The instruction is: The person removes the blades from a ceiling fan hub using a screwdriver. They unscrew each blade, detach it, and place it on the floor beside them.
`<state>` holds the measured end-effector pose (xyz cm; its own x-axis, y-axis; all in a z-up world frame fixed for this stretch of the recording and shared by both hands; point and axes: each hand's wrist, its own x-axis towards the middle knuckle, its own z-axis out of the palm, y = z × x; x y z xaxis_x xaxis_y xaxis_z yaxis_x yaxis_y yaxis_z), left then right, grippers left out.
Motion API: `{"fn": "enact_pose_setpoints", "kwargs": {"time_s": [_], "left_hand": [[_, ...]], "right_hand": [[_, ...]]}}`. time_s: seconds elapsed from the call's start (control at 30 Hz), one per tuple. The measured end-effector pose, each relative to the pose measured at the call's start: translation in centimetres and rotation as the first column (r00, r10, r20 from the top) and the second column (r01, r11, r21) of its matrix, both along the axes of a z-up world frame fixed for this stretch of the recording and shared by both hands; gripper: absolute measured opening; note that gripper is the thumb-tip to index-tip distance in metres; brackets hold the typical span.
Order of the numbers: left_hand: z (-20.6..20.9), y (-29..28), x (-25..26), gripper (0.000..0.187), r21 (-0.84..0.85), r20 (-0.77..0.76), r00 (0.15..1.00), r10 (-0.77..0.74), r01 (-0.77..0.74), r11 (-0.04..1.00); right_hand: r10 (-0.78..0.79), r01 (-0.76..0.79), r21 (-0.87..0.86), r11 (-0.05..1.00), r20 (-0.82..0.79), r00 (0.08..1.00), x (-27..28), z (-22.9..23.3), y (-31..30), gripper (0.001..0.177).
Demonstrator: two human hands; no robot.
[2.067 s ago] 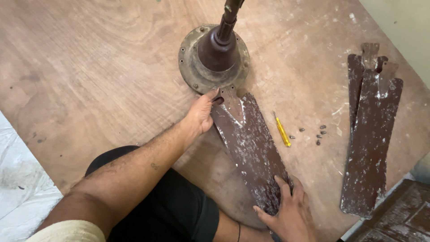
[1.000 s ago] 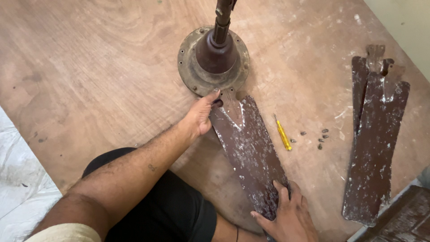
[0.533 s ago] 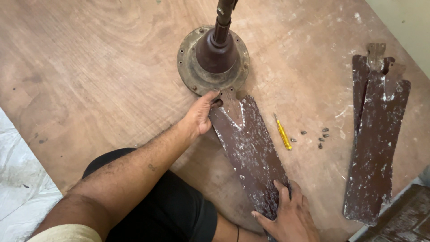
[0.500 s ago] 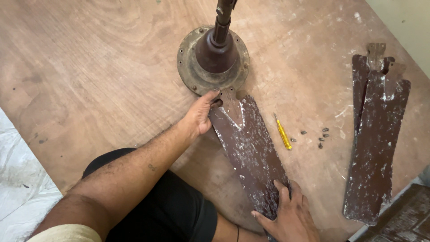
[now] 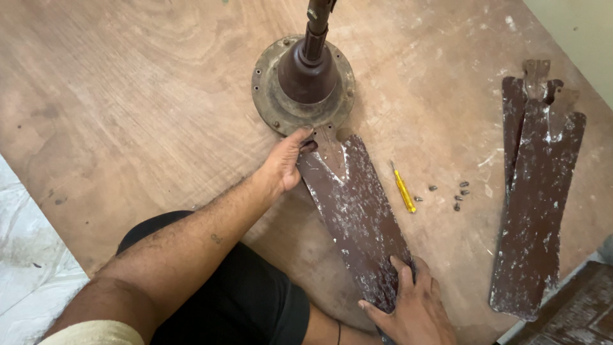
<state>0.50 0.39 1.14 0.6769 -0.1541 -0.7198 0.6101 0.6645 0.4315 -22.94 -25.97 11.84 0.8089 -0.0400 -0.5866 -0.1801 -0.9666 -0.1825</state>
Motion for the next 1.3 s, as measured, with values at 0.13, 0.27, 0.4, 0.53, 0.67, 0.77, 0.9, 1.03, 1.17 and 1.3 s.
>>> {"fn": "enact_pose_setpoints", "kwargs": {"time_s": [0.13, 0.27, 0.4, 0.53, 0.67, 0.77, 0.9, 1.03, 1.17, 1.3], "left_hand": [[0.2, 0.1, -0.3, 0.042, 0.04, 0.056, 0.998, -0.02, 0.018, 0.999], [-0.4, 0.1, -0.3, 0.044, 0.058, 0.087, 0.996, -0.036, 0.031, 0.998], [-1.7, 0.5, -0.3, 0.047, 0.049, 0.064, 0.994, -0.085, 0.082, 0.995], [-3.0, 0.3, -0.1, 0.051, -0.008, 0.076, 0.992, -0.098, 0.099, 0.995], [-2.5, 0.1, -0.2, 0.052, 0.127, 0.115, 0.992, -0.058, 0.043, 0.991], [-1.7, 0.1, -0.3, 0.051, 0.084, 0.09, 0.994, -0.064, 0.056, 0.995], [-1.3, 0.1, -0.4, 0.051, 0.094, 0.164, 0.985, -0.047, 0.032, 0.995], [-2.2, 0.0, -0.3, 0.051, 0.07, 0.154, 0.987, -0.051, 0.041, 0.997], [-3.6, 0.0, 0.0, 0.048, 0.031, 0.085, 0.995, -0.055, 0.052, 0.998], [-3.9, -0.2, 0.3, 0.044, 0.024, 0.059, 0.997, -0.044, 0.043, 0.999]], "right_hand": [[0.017, -0.017, -0.006, 1.0, 0.02, 1.0, -0.1, 0.0, 0.0, 0.117], [0.009, -0.009, 0.009, 1.0, 0.043, 0.999, 0.2, 0.8, 0.4, 0.117], [-0.023, 0.023, 0.02, 1.0, 0.002, 1.0, 0.7, 2.6, 1.0, 0.114], [-0.1, 0.105, 0.03, 0.994, -0.128, 0.987, 1.2, 3.6, 0.1, 0.107], [-0.114, 0.094, 0.1, 0.991, 0.212, 0.971, 2.7, 3.2, -2.2, 0.079], [-0.162, 0.115, 0.139, 0.984, 0.398, 0.903, 4.9, 2.0, -5.3, 0.045], [-0.003, -0.072, 0.11, 0.991, 0.561, 0.828, 9.0, -0.8, -7.3, 0.026], [0.111, -0.188, 0.075, 0.979, 0.577, 0.81, 12.4, -3.4, -7.6, 0.024], [0.162, -0.258, 0.117, 0.959, 0.52, 0.839, 13.5, -4.9, -7.5, 0.027], [0.184, -0.256, 0.085, 0.963, 0.486, 0.854, 13.4, -5.1, -6.9, 0.02]]}}
